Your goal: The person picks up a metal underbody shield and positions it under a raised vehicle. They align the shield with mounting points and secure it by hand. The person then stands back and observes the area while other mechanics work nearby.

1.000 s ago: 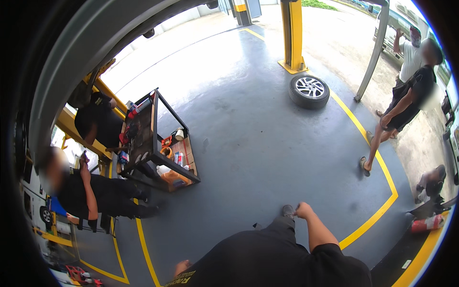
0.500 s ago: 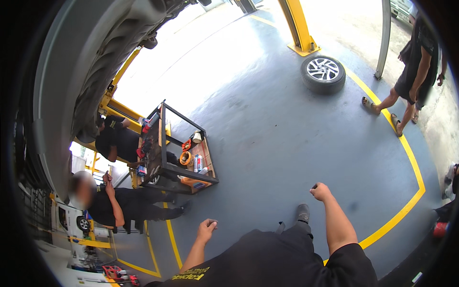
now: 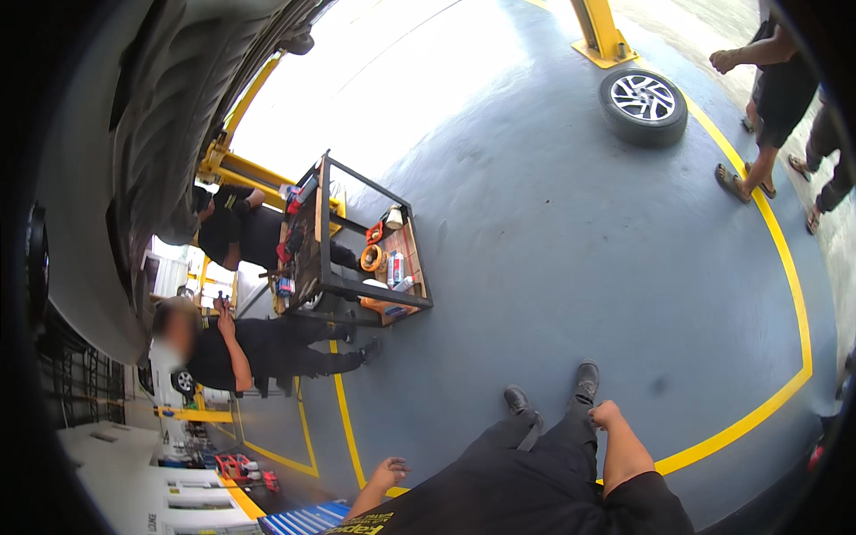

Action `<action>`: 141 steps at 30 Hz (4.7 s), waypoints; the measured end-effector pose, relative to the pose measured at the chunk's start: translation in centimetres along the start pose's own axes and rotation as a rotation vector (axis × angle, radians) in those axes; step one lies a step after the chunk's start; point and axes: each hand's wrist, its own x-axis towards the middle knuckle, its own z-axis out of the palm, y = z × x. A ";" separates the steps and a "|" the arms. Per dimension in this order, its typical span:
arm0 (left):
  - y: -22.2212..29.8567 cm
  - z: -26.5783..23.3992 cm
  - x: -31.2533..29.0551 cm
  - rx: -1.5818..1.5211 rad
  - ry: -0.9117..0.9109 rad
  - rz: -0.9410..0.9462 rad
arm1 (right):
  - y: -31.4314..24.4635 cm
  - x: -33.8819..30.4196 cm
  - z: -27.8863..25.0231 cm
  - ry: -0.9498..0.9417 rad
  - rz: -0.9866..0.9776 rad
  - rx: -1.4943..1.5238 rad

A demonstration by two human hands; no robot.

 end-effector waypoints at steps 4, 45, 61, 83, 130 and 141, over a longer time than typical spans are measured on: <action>-4.0 2.3 -0.7 -0.011 -0.033 -0.116 | -2.4 -0.5 -1.6 0.137 -0.010 0.118; -45.7 7.2 -3.4 -1.283 0.068 -0.571 | -30.2 -10.4 48.7 -0.185 -0.198 -1.129; -47.3 -25.7 10.9 -1.210 0.315 -0.329 | -45.7 -9.6 65.7 -0.174 -0.308 -0.955; -58.1 -60.6 33.6 -0.763 0.109 -0.298 | -30.0 -16.2 78.5 0.015 -0.142 -0.417; -35.4 -47.2 29.5 -0.163 -0.233 -0.190 | -17.0 -10.9 59.7 0.093 -0.003 0.082; -31.8 -45.9 31.4 -0.103 -0.232 -0.050 | -17.3 -11.9 58.0 0.049 -0.048 0.119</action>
